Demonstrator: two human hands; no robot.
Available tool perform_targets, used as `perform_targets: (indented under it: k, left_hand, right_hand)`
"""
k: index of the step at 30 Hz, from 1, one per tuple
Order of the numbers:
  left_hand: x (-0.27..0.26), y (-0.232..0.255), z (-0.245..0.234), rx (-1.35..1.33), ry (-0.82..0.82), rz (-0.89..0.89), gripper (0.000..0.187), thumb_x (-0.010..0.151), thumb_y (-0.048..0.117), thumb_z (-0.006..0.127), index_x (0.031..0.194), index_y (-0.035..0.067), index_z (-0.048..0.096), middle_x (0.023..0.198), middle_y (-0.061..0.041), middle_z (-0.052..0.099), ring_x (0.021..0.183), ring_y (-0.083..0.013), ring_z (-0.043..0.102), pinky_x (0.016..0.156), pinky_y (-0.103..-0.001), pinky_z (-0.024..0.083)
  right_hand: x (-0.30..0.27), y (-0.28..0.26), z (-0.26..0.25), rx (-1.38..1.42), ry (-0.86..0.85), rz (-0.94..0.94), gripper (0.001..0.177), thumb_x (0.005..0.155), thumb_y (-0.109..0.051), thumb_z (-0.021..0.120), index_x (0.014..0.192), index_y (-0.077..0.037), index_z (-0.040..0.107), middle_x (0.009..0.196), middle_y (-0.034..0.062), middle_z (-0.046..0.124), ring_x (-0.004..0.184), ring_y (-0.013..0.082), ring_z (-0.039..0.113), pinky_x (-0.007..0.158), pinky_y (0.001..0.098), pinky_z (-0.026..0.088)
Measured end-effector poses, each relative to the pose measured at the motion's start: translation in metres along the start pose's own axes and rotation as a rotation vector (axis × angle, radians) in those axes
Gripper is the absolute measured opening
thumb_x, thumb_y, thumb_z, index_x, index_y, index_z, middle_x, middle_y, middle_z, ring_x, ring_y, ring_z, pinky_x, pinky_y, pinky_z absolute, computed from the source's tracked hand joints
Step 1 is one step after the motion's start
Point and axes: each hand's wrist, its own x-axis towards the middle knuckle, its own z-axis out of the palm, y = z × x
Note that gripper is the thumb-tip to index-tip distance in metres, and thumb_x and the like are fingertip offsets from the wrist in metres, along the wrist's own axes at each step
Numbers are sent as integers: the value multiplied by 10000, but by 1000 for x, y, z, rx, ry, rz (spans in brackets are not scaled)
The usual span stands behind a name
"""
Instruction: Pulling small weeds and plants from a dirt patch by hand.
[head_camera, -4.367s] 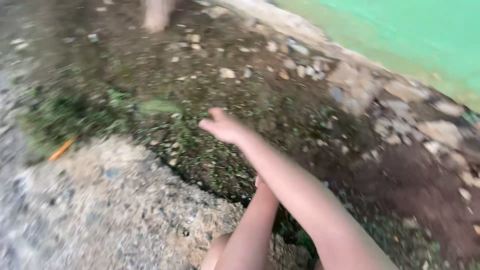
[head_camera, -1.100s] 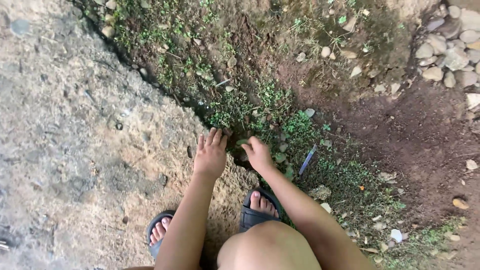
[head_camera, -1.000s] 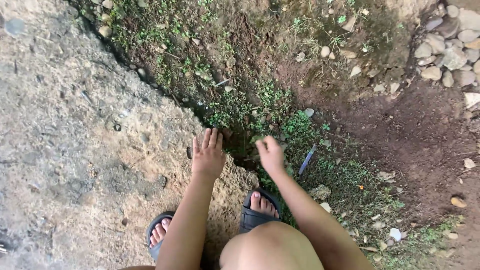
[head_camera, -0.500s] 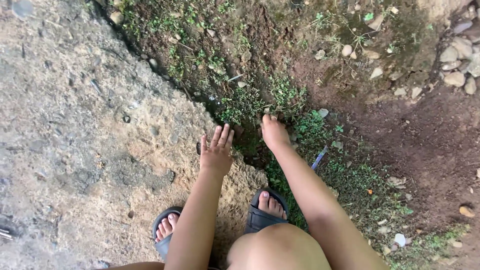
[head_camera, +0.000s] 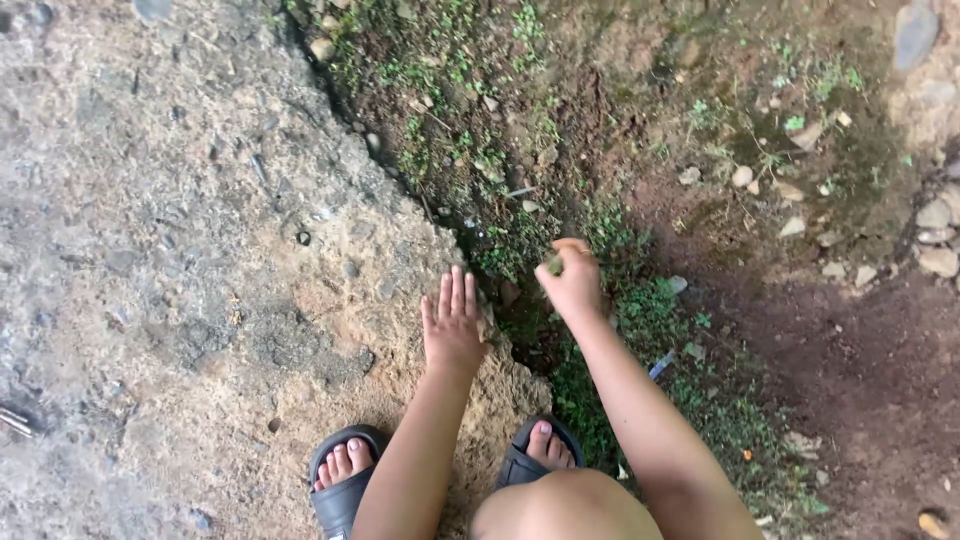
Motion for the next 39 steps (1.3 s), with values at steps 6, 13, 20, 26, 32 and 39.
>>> perform_targets:
  k: [6,13,20,26,32,39]
  left_hand:
    - [26,11,20,24,1,-76,1163,921,455,728,1639,91,-112,1717,-113,-165,1580,-262,-126,1256,-522,-34]
    - [21,13,11,48,-44,-90,998,1004,287,603,1634,98,-147,1704,-119,-222,1571,-265,-180,1240,-538,-74]
    - [19,15,6,29,-70,-101,960,999,239,555,1630,94,-154,1695,-128,-248,1560,-282,-216,1225,-545,-121]
    - [14,15,-1,56,-86,-94,915,1010,206,517,1634,93,-143,1701,-122,-239,1560,-277,-217,1223,-529,-128]
    - [21,17,7,81,-91,-102,934,1016,260,537,1634,89,-142,1697,-133,-244,1558,-296,-220,1213,-552,-148]
    - [28,16,13,66,-107,-105,1069,986,420,630,1629,100,-162,1692,-127,-257,1553,-294,-232,1208,-554,-168]
  right_hand:
    - [14,-108,-27,-142,-552,20,481,894,-133,613,1337,14,499,1344,301,498,953,491,706,777,558,642]
    - [18,-36,50,-385,-636,-106,243,968,-107,510,1164,28,560,1168,245,607,873,441,742,696,500,632]
    - [17,-55,-3,387,-568,516,355,1035,-199,558,1255,78,589,896,108,634,679,215,646,572,307,535]
    - [24,-106,-31,128,-543,266,370,1011,-180,622,1315,29,585,1090,241,692,827,296,726,669,377,607]
    - [8,-87,25,-141,-549,-79,229,973,-175,588,1122,-2,609,1200,250,614,982,470,705,827,543,612]
    - [14,-79,28,-39,-608,116,242,1002,-136,496,1145,17,618,1120,252,680,1036,423,708,857,500,599]
